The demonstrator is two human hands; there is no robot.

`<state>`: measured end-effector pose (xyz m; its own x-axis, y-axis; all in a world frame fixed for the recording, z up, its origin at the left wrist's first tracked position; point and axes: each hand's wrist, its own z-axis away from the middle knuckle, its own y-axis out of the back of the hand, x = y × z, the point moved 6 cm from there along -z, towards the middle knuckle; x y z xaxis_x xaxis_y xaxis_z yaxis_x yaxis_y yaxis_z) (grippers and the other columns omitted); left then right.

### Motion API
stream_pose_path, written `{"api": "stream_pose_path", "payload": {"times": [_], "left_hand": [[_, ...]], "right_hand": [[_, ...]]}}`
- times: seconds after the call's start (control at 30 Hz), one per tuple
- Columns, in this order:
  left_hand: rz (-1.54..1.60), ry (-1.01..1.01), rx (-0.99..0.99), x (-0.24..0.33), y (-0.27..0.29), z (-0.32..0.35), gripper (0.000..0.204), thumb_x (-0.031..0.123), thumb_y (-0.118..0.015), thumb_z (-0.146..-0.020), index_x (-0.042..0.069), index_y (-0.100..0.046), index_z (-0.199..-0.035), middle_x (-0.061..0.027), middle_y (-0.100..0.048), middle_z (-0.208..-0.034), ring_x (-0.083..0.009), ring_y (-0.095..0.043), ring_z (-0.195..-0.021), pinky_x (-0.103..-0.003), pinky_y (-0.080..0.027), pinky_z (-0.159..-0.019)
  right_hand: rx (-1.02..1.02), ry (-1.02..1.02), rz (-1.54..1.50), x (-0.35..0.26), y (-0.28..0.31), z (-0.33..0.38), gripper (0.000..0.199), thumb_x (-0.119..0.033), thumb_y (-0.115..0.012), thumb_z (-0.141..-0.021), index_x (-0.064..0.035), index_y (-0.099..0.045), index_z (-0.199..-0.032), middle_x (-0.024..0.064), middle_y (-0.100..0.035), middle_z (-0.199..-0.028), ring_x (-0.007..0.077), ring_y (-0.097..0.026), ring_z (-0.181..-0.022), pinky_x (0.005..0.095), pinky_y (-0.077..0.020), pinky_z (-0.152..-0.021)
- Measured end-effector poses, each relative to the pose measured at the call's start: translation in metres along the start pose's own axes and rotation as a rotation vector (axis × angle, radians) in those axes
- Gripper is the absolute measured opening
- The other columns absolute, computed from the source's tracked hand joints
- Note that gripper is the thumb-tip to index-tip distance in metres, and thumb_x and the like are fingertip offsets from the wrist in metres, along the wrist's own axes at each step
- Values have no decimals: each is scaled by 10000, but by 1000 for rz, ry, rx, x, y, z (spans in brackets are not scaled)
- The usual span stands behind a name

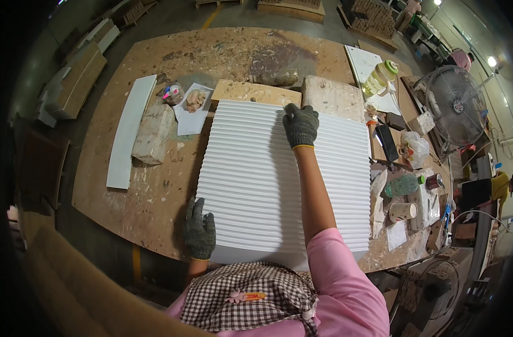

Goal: The person wipes a white corrugated furniture panel with a cloth, then applies a substance from a container to the panel edges by hand.

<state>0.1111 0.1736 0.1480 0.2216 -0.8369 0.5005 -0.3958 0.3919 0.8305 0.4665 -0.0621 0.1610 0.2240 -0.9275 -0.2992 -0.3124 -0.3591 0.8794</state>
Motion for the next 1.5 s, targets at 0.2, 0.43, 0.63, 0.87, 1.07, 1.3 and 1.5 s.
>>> {"api": "stream_pose_path", "payload": {"times": [0.2,0.43,0.63,0.87,1.07,1.3,1.5], "left_hand": [[73,23,-10,-4,-1,-1,503,265,-594,-960,58,-554,-1416,-252,-503,-1465,-408,-566,-1275,-484,-491,-1027],[56,44,-51,0,2,-4,495,252,-593,-965,57,-551,-1418,-260,-504,-1455,-421,-559,-1277,-486,-487,-1039],[110,47,-62,-3,2,-2,482,241,-579,-979,35,-547,-1414,-271,-496,-1455,-437,-532,-1303,-485,-482,-1050],[82,14,-72,6,4,-4,483,229,-546,-1005,-8,-517,-1424,-265,-486,-1470,-416,-487,-1352,-476,-425,-1110],[23,12,-84,3,9,-4,478,251,-528,-1009,-14,-530,-1408,-300,-460,-1473,-447,-495,-1337,-489,-449,-1092],[-40,37,-68,15,8,-6,461,199,-561,-974,45,-556,-1408,-224,-514,-1461,-390,-507,-1342,-460,-436,-1114],[-64,35,-103,18,12,-9,467,200,-574,-969,48,-555,-1410,-219,-520,-1457,-391,-508,-1340,-457,-431,-1122]], "right_hand": [[-56,116,33,-17,-28,-17,216,-264,-720,-785,-232,-735,-998,201,-653,-996,444,-612,-973,525,-521,-804],[18,-99,123,3,-13,-18,215,-258,-717,-769,-222,-742,-980,206,-655,-958,431,-626,-935,523,-522,-779],[-118,107,126,-11,-29,-18,182,-287,-696,-800,-219,-747,-961,219,-658,-983,435,-630,-930,510,-535,-796],[30,-204,143,88,21,-11,169,-308,-705,-825,-259,-771,-973,177,-665,-949,395,-630,-930,488,-529,-773],[-102,131,-7,36,-6,1,245,-325,-712,-843,-265,-708,-1080,192,-639,-963,414,-607,-939,524,-502,-812],[174,-342,300,233,51,12,271,-399,-749,-846,-176,-805,-989,205,-680,-842,391,-643,-843,464,-504,-767],[192,-73,1,210,47,-2,238,-329,-723,-820,-213,-784,-1019,186,-662,-870,386,-633,-880,495,-498,-805]]}}
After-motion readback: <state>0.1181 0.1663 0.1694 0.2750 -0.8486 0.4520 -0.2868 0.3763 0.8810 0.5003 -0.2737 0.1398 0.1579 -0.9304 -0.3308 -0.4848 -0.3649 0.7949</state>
